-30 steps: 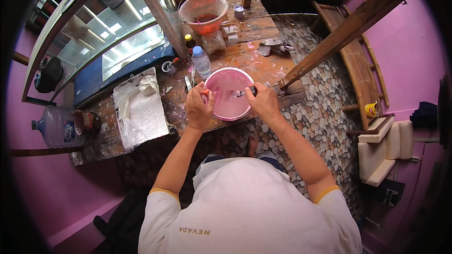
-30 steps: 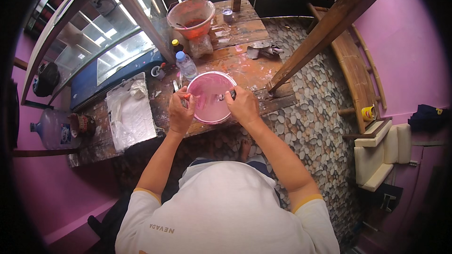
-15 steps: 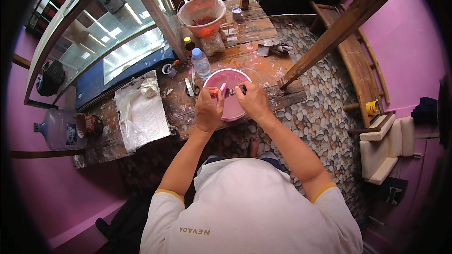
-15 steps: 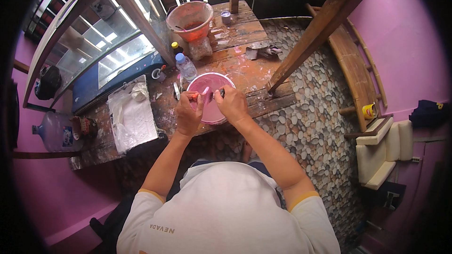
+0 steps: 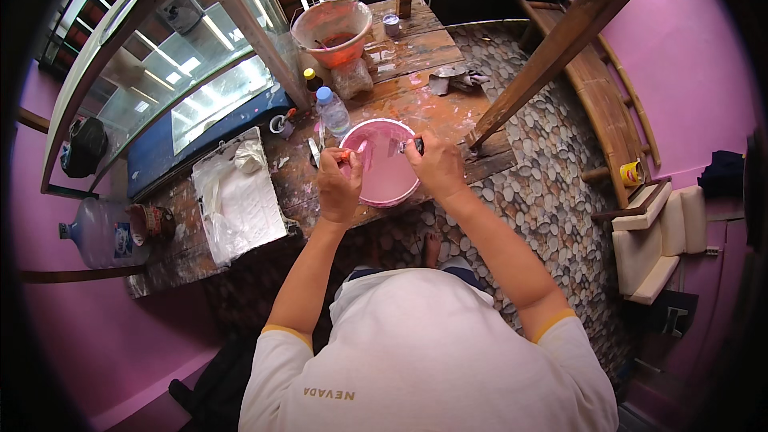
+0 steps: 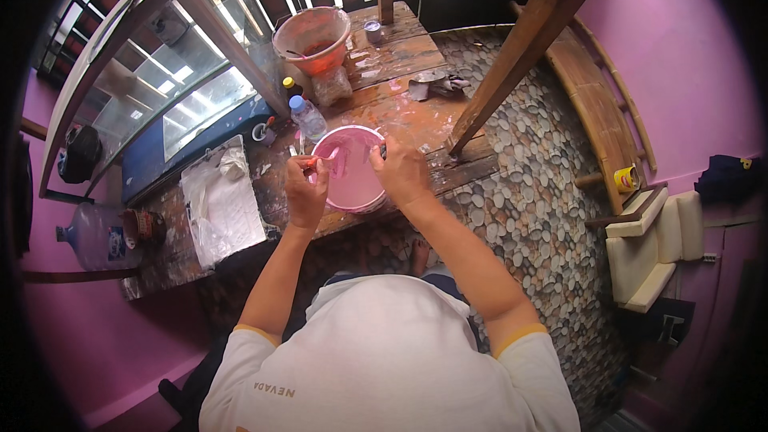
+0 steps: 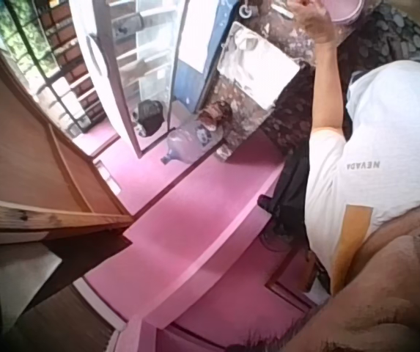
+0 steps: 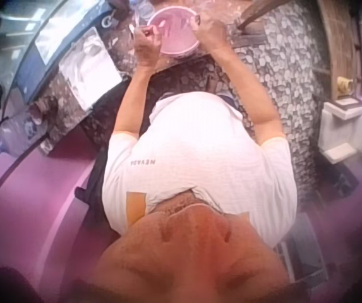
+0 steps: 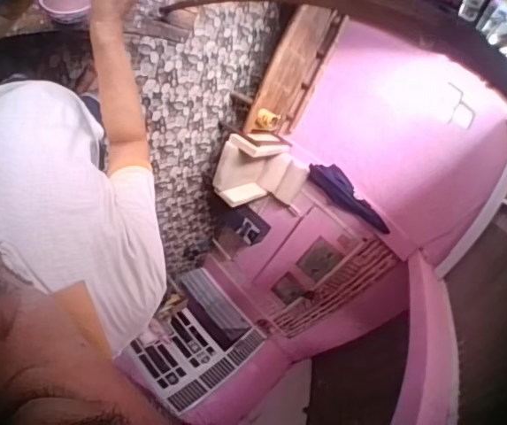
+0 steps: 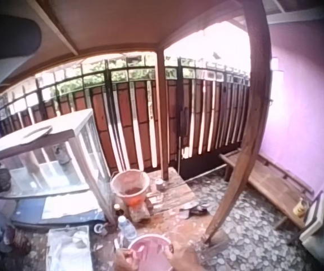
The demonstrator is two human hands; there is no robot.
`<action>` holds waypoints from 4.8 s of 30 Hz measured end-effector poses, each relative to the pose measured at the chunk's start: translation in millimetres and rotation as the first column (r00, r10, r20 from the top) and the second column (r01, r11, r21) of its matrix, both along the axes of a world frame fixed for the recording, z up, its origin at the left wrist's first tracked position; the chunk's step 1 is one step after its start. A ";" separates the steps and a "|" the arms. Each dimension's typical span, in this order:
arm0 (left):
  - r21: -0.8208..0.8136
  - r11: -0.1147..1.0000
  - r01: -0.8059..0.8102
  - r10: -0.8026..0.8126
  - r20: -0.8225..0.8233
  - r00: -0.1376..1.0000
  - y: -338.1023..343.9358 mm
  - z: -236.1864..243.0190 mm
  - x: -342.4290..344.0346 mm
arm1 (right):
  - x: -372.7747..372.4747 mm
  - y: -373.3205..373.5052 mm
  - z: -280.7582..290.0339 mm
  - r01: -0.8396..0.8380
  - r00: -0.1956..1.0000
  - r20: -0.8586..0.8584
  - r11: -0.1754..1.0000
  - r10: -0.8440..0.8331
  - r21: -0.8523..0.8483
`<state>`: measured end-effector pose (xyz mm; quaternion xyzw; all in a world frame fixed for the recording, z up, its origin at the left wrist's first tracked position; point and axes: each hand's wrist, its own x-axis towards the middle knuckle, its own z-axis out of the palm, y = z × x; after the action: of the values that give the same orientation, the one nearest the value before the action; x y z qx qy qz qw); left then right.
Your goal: The person pours liquid from a water bottle into a bucket of pink paint and stirs the mixture using a tool.
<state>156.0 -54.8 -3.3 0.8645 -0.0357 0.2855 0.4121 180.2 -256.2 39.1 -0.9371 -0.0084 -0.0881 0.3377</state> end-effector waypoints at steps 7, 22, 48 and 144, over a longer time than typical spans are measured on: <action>-0.064 0.998 0.005 -0.006 -0.015 1.000 -6.0 5.9 -0.6 | -19.6 22.1 6.6 -0.140 0.990 0.027 0.987 0.138 0.075; -0.099 0.995 0.013 -0.012 0.011 1.000 -12.3 -0.3 -1.7 | -24.9 14.9 11.8 -0.067 0.995 -0.063 0.988 0.076 0.139; -0.018 0.988 0.153 -0.154 -0.050 0.987 5.8 7.1 -6.0 | -12.1 -13.0 18.5 -0.586 0.810 0.038 0.810 0.586 0.000; -0.043 0.996 0.081 -0.080 0.041 0.996 0.1 19.3 -62.1 | 99.6 -57.7 -155.5 0.268 0.867 -0.458 0.591 0.197 0.761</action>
<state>93.9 -54.6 15.9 0.8470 -0.0722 0.2865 0.4418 279.8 -313.9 -116.5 -0.6706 0.1391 0.1550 0.7120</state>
